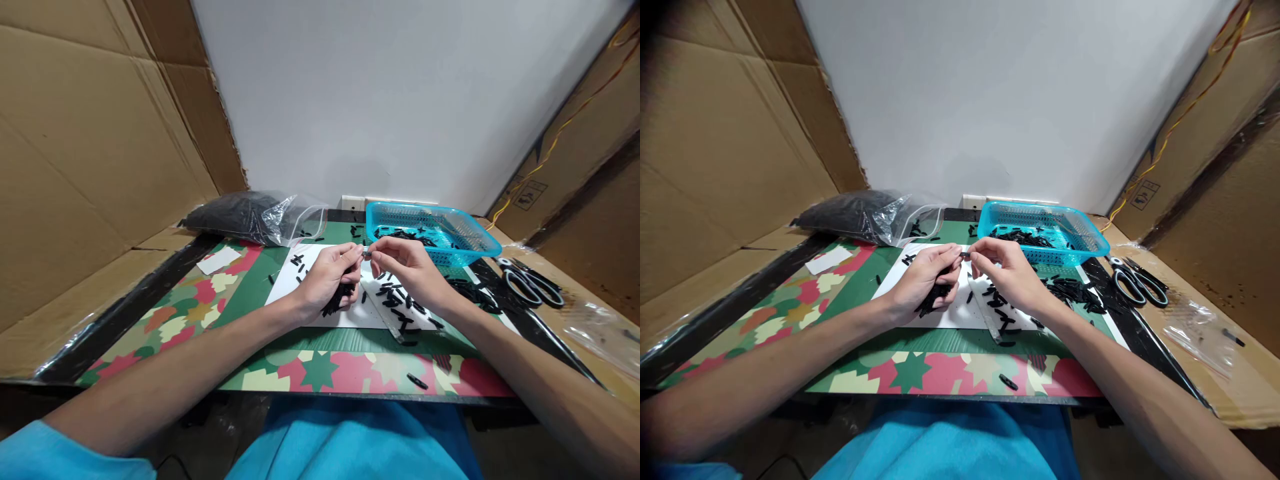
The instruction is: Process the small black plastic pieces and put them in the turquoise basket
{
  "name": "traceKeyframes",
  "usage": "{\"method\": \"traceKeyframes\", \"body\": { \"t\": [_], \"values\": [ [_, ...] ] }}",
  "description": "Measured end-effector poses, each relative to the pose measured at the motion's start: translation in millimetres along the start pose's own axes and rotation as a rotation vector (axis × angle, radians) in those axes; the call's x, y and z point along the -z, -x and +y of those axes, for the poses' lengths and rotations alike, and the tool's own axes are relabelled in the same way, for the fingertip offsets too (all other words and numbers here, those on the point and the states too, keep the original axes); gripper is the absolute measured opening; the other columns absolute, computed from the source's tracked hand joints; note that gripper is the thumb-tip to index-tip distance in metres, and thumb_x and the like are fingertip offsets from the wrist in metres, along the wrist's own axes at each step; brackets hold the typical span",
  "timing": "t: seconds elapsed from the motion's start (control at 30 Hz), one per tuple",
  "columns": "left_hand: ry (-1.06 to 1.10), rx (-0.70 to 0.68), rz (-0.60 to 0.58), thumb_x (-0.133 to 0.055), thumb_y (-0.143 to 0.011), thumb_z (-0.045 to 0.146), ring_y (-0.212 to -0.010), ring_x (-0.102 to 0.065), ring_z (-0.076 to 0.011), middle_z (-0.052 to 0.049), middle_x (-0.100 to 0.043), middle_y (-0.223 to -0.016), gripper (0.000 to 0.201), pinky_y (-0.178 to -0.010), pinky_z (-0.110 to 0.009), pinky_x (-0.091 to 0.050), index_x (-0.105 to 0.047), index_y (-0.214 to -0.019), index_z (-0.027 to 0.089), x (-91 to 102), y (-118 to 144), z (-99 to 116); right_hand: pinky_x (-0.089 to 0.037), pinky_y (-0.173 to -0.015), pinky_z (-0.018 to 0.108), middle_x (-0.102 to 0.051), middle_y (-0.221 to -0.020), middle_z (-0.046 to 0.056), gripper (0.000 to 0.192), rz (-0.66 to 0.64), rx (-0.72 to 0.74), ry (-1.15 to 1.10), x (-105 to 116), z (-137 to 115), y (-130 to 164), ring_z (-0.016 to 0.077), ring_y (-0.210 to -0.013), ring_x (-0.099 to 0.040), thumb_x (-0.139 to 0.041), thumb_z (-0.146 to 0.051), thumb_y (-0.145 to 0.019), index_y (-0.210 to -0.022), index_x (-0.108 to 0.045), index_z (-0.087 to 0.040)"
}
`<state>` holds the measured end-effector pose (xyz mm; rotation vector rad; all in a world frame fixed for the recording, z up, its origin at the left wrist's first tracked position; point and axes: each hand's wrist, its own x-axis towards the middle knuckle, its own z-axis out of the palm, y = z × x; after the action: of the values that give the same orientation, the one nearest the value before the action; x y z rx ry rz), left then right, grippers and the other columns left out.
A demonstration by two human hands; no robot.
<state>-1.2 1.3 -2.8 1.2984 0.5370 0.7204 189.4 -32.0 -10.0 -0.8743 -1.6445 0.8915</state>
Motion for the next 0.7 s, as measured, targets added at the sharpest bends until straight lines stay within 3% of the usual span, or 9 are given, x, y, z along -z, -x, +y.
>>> {"method": "traceKeyframes", "body": {
  "t": [0.7],
  "values": [
    [0.037, -0.016, 0.004, -0.067, -0.097, 0.051, -0.033, -0.047, -0.0065, 0.011, -0.036, -0.056, 0.041, -0.031, -0.013, -0.031, -0.045, -0.079, 0.021, 2.7, -0.6, -1.7, -0.049, -0.075, 0.031, -0.072, -0.085, 0.002, 0.017, 0.037, 0.056, 0.148, -1.1, 0.0, 1.8, 0.0155, -0.078, -0.063, -0.070, -0.034, -0.098, -0.094, -0.074, -0.018]
  ]
}}
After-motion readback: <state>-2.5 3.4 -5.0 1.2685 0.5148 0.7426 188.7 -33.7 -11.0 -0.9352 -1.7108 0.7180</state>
